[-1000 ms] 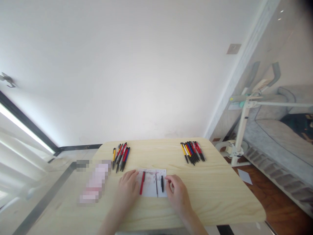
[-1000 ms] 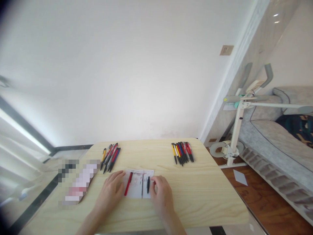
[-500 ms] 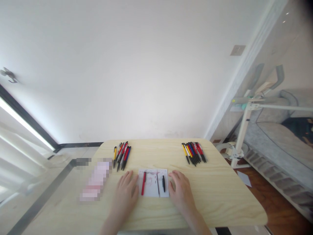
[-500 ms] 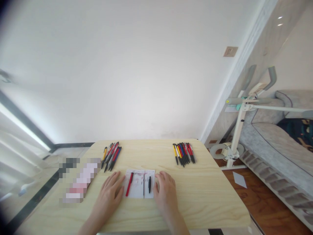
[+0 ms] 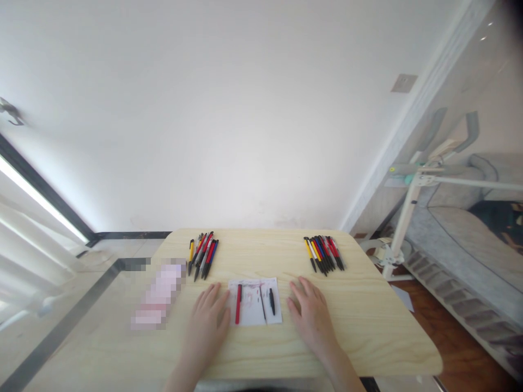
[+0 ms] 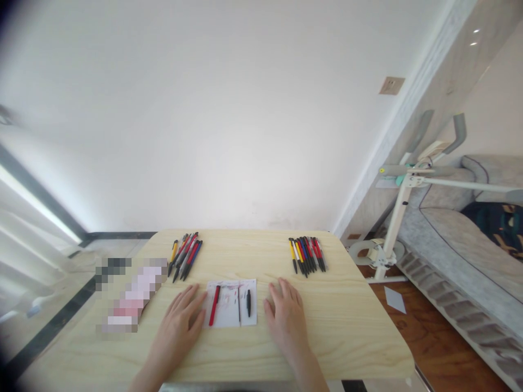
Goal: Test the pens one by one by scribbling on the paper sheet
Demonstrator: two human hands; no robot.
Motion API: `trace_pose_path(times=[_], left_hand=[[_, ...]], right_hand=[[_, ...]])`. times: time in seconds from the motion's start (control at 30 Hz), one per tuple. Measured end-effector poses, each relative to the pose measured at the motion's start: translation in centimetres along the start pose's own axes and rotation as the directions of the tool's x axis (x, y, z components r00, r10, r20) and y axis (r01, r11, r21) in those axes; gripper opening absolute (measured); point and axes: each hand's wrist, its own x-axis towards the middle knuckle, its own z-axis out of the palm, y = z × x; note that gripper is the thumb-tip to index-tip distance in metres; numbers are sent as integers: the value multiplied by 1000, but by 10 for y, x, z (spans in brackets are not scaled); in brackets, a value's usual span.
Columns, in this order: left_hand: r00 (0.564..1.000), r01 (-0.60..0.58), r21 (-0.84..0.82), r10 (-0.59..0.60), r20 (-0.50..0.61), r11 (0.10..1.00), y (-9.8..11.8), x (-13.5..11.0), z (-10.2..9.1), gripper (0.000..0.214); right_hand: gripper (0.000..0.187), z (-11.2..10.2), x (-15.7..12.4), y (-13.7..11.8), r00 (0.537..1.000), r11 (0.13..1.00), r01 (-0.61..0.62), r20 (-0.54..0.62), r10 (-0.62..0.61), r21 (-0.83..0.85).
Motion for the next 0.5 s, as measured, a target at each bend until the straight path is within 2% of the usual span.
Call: trace_pose_path(times=[0.13, 0.33, 0.5], left_hand=[[1000, 8, -26, -9, -28, 1000, -3, 0, 3, 35], [1000, -1, -11, 1, -26, 1000, -3, 0, 3, 35], [1000, 1, -18, -2, -17, 1000, -2, 1, 1, 35]], right_hand=[[27, -2, 2, -1, 1000, 999, -6, -22, 7, 53], [11, -10, 2, -5, 999, 965, -37, -25, 45, 260], [13, -16, 3, -9, 1000, 949, -21, 10, 19, 314]])
